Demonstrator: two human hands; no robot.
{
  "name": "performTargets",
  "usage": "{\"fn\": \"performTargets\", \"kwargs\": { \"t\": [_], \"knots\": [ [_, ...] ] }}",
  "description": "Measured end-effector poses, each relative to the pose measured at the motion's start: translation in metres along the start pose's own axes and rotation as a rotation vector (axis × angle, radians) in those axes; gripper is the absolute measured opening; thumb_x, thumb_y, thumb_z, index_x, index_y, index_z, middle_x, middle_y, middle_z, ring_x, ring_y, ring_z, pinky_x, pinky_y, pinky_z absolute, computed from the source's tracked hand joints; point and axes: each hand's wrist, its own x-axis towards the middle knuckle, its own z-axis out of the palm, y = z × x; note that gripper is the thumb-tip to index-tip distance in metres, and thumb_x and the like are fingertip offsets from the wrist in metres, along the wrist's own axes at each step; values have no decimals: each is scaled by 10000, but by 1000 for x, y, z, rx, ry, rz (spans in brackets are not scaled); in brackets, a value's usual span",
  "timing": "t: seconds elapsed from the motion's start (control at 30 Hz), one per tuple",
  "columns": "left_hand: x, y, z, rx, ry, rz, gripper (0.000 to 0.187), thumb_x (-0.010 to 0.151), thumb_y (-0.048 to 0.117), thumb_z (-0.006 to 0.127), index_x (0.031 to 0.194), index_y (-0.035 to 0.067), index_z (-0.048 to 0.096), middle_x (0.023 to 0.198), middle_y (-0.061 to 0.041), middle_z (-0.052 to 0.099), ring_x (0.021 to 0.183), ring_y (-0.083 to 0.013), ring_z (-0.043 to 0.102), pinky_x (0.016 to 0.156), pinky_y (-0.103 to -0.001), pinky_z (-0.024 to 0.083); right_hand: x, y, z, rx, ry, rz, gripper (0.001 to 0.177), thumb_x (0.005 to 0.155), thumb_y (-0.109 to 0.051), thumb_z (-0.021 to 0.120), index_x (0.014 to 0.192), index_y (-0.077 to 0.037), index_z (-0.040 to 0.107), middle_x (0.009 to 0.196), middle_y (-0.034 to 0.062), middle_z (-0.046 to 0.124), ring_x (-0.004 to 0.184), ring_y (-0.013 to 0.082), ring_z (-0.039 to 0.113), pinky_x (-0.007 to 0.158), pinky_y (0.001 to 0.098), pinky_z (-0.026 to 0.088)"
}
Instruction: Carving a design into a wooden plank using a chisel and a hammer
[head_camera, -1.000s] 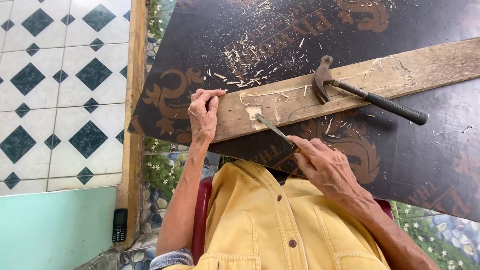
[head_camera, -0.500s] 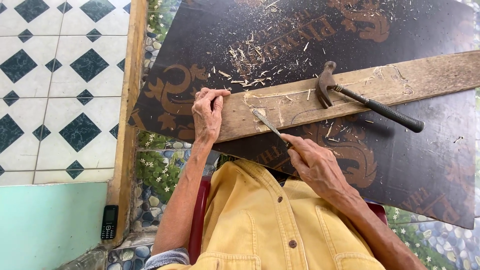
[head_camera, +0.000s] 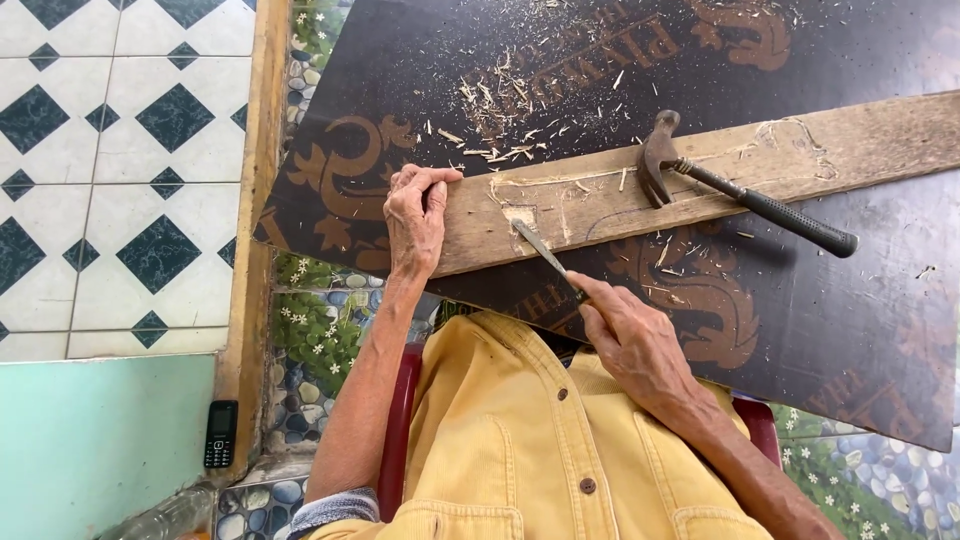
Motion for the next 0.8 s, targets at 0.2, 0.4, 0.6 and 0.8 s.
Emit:
{"fn": "performTargets", "kwargs": {
  "t": [0.2, 0.4, 0.6, 0.8],
  "knots": [
    [1, 12, -3, 11, 4, 9, 231, 1012, 110, 570, 1034, 219, 773, 932, -40, 635, 1036, -260, 620, 1024, -391, 439, 5, -7, -6, 60, 31, -23, 442, 982, -174, 579, 1409, -272, 632, 894, 140, 736, 786, 332, 738, 750, 457, 593],
    [0, 4, -1, 7, 16, 46, 235, 1016, 108, 551, 1037, 200, 767, 935, -45, 638, 1039, -270, 623, 1021, -399, 442, 4, -2, 4, -6, 60, -71, 425, 995, -174, 568, 1414, -230, 613, 891, 137, 724, 780, 323, 723, 727, 459, 593],
    [0, 2, -1, 23, 4, 59, 235, 1011, 99, 557, 1038, 201, 767, 944, -50, 649, 1040, -274, 628, 1017, -395, 446, 2, -4, 1, 104, 31, -27, 473, 983, -134, 567, 1437, -257, 613, 895, 170, 741, 786, 341, 738, 752, 479, 596],
    [-1, 0, -2, 31, -20, 45, 242, 1017, 109, 547, 1041, 214, 764, 952, -27, 645, 1038, -242, 629, 1011, -369, 455, 1, -9, 1, 45, 16, -4, 435, 981, -167, 586, 1403, -258, 638, 903, 173, 745, 799, 366, 746, 736, 496, 595]
  ]
}}
